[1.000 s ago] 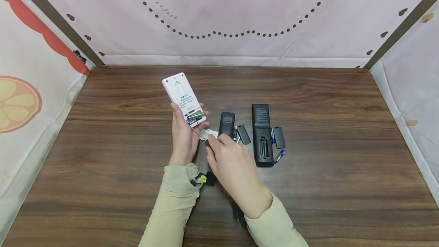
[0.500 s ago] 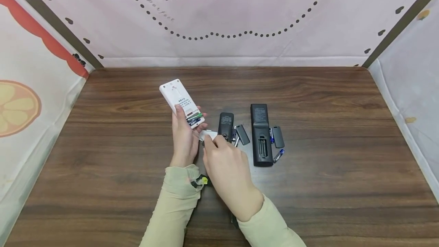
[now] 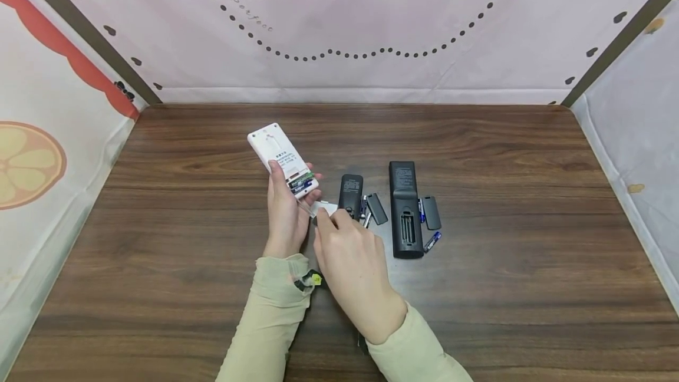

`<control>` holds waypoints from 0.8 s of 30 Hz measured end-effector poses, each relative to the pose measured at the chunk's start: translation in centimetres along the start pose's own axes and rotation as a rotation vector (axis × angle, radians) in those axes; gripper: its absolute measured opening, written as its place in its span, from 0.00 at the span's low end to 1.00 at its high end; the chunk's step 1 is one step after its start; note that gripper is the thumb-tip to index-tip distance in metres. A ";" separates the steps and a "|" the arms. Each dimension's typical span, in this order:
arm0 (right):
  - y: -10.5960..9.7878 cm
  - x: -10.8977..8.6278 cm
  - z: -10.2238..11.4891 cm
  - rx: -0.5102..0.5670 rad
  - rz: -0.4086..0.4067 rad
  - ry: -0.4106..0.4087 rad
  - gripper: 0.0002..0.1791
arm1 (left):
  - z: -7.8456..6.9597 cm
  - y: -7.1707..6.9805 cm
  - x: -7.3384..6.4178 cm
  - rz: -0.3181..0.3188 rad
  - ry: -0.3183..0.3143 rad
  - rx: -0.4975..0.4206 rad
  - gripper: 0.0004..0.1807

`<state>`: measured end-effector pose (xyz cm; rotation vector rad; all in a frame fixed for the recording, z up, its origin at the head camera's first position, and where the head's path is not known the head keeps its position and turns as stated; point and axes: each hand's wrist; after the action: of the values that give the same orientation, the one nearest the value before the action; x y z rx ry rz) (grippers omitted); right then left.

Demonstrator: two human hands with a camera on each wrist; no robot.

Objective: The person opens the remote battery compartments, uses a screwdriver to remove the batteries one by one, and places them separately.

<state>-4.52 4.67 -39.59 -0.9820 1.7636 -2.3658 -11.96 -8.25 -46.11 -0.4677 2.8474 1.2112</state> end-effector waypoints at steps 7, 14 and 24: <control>0.7 -0.4 0.1 -0.005 -0.022 -0.002 0.14 | 0.2 -0.4 0.1 -0.034 -0.018 -0.025 0.34; 0.8 -0.6 0.1 0.008 -0.046 -0.005 0.14 | 0.4 -0.7 0.1 -0.032 -0.020 -0.042 0.34; 0.7 -0.2 -0.7 0.040 -0.012 -0.020 0.14 | 0.4 -0.6 0.5 -0.032 -0.007 -0.078 0.35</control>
<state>-4.96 5.14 -40.41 -1.0110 1.7017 -2.3799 -12.36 -8.46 -46.90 -0.5073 2.7840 1.3189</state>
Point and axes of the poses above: each hand's wrist, its own x-axis towards the middle knuckle, its own y-axis out of the palm, z = x × y, and after that the axes turned 8 degrees about -x, right-handed
